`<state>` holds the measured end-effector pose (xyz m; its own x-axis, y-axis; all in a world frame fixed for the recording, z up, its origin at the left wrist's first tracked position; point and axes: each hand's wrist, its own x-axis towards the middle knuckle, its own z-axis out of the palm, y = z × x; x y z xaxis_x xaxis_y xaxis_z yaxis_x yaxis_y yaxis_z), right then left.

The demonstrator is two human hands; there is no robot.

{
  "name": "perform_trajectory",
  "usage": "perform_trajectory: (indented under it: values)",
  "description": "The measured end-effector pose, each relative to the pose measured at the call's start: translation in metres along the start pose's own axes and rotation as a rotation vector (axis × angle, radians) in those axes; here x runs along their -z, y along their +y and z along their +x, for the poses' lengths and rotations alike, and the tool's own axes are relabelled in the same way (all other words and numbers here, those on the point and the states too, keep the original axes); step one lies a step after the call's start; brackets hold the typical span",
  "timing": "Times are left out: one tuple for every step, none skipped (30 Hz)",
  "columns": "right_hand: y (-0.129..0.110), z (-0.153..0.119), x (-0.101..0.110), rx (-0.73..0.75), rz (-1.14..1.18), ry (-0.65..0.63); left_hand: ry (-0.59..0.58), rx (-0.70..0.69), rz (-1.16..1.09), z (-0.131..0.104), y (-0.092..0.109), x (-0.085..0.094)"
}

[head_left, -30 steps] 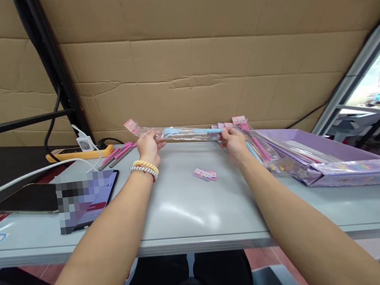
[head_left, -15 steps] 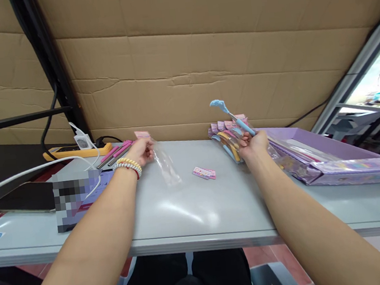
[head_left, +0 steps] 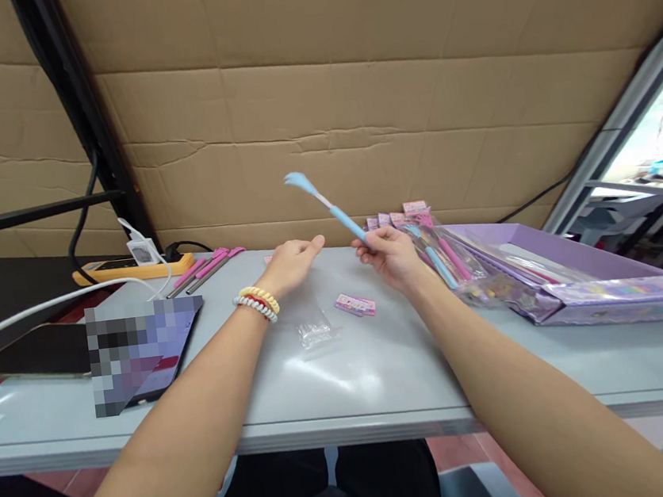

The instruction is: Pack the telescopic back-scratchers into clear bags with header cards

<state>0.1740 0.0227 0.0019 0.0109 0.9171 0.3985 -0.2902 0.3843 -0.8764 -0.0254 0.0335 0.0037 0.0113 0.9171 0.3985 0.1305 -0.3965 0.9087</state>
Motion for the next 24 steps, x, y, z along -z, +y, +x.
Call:
perform_trajectory:
  values:
    - [0.003, -0.003, -0.006, -0.008, -0.041, -0.067, -0.018, 0.018, -0.058, -0.002, 0.002, -0.004]
    - [0.006, -0.006, -0.011, -0.014, -0.092, -0.13, -0.04, 0.027, -0.096, -0.004, 0.004, -0.007]
    - [0.009, -0.008, -0.016, -0.019, -0.152, -0.182, -0.07, 0.027, -0.115, -0.005, 0.006, -0.01]
    - [0.011, -0.01, -0.021, -0.026, -0.225, -0.224, -0.096, 0.022, -0.129, -0.006, 0.008, -0.012]
    - [0.013, -0.012, -0.024, -0.034, -0.307, -0.252, -0.11, 0.016, -0.151, -0.006, 0.01, -0.012]
    - [0.015, -0.014, -0.027, -0.037, -0.394, -0.265, -0.101, 0.017, -0.183, -0.005, 0.012, -0.012]
    - [0.016, -0.015, -0.029, -0.032, -0.481, -0.265, -0.07, 0.025, -0.216, -0.004, 0.013, -0.011]
    - [0.018, -0.016, -0.031, -0.017, -0.562, -0.257, -0.027, 0.032, -0.226, -0.003, 0.013, -0.01]
    - [0.018, -0.016, -0.031, 0.006, -0.625, -0.241, 0.018, 0.029, -0.193, -0.002, 0.013, -0.007]
    - [0.019, -0.016, -0.03, 0.03, -0.665, -0.222, 0.054, 0.012, -0.108, -0.001, 0.012, -0.004]
    - [0.019, -0.016, -0.029, 0.046, -0.675, -0.204, 0.072, -0.019, 0.02, 0.0, 0.01, -0.001]
    - [0.019, -0.015, -0.028, 0.049, -0.656, -0.19, 0.074, -0.059, 0.168, 0.0, 0.008, 0.001]
    - [0.019, -0.014, -0.027, 0.041, -0.614, -0.178, 0.062, -0.1, 0.309, 0.0, 0.006, 0.004]
    - [0.018, -0.013, -0.025, 0.027, -0.557, -0.162, 0.045, -0.134, 0.428, 0.0, 0.004, 0.006]
    - [0.017, -0.012, -0.024, 0.013, -0.495, -0.141, 0.026, -0.158, 0.52, -0.001, 0.002, 0.007]
    - [0.016, -0.01, -0.023, 0.006, -0.436, -0.113, 0.006, -0.175, 0.588, -0.002, 0.0, 0.007]
    - [0.015, -0.009, -0.022, 0.003, -0.383, -0.077, -0.013, -0.186, 0.64, -0.003, -0.001, 0.007]
    - [0.015, -0.008, -0.02, 0.001, -0.34, -0.041, -0.03, -0.196, 0.677, -0.004, -0.002, 0.006]
    - [0.014, -0.006, -0.019, 0.0, -0.308, -0.012, -0.044, -0.207, 0.699, -0.005, -0.002, 0.005]
    - [0.014, -0.005, -0.018, -0.004, -0.292, 0.002, -0.059, -0.215, 0.713, -0.006, -0.002, 0.003]
    - [0.014, -0.005, -0.017, -0.007, -0.287, 0.006, -0.076, -0.221, 0.725, -0.007, -0.001, 0.002]
    - [0.014, -0.004, -0.015, -0.009, -0.288, 0.001, -0.097, -0.224, 0.738, -0.008, 0.0, 0.001]
    - [0.014, -0.004, -0.014, -0.012, -0.287, -0.008, -0.122, -0.229, 0.756, -0.009, 0.001, 0.001]
    - [0.014, -0.004, -0.014, -0.017, -0.277, -0.014, -0.149, -0.238, 0.777, -0.01, 0.002, 0.0]
